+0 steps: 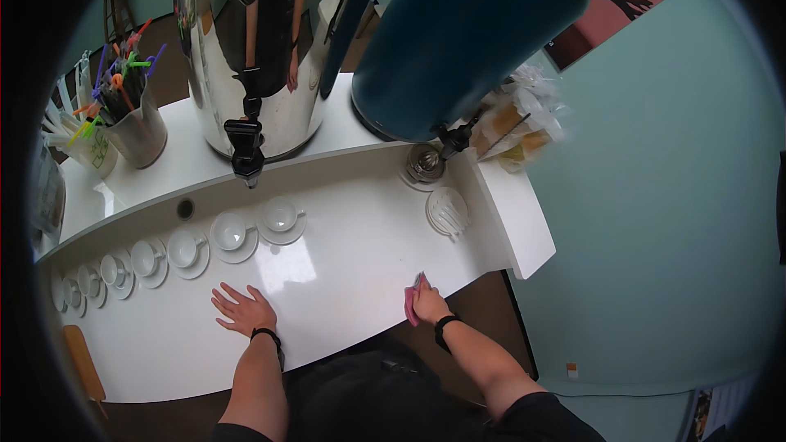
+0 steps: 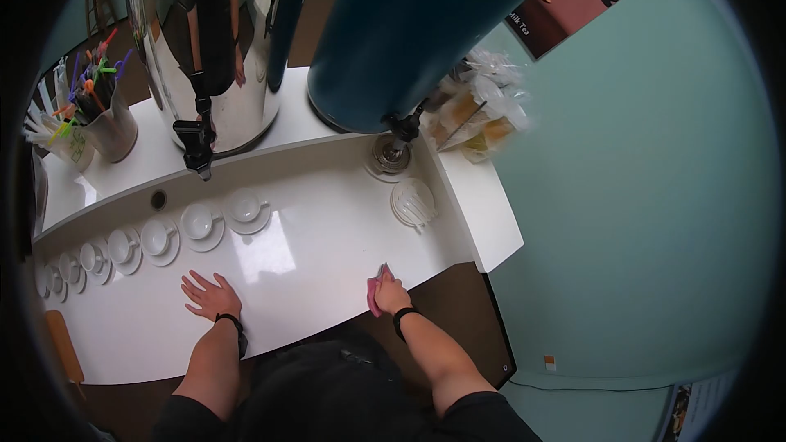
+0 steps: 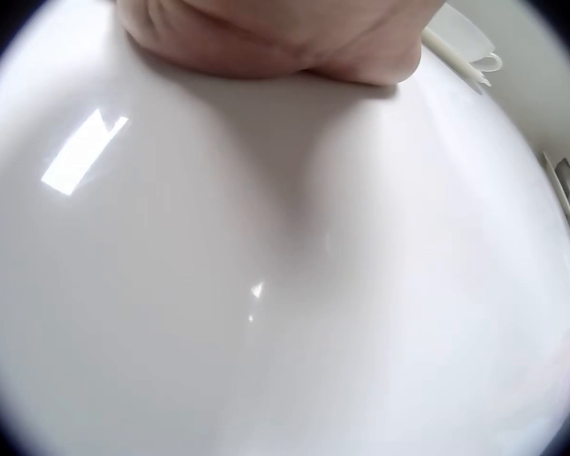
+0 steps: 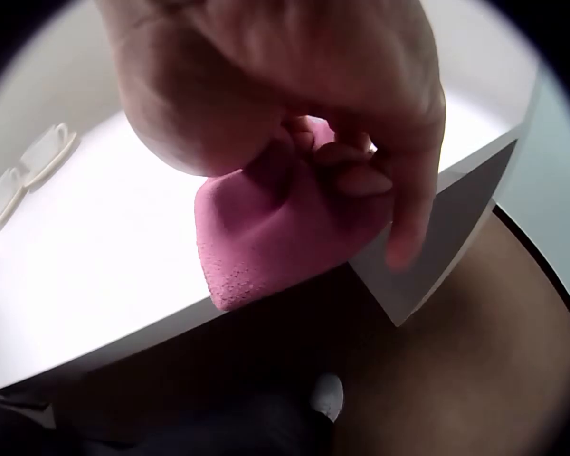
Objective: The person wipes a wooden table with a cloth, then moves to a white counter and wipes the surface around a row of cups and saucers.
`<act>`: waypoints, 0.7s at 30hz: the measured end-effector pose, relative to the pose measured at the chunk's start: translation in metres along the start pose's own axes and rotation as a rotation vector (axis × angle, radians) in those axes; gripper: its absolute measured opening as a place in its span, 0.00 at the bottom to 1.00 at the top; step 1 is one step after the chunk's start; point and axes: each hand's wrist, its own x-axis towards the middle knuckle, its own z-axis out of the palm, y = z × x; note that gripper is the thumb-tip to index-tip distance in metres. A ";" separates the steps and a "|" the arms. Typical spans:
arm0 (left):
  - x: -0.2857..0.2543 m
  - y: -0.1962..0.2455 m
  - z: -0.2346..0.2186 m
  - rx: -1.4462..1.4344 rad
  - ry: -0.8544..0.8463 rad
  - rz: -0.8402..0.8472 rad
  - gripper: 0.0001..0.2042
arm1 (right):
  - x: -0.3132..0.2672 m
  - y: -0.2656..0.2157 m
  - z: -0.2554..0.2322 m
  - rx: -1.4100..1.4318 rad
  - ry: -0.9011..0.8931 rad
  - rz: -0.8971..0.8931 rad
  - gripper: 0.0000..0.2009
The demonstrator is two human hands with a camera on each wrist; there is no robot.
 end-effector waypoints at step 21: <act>-0.001 0.007 0.000 0.082 -0.005 -0.054 0.33 | 0.008 -0.066 0.001 -0.156 -0.177 -0.524 0.25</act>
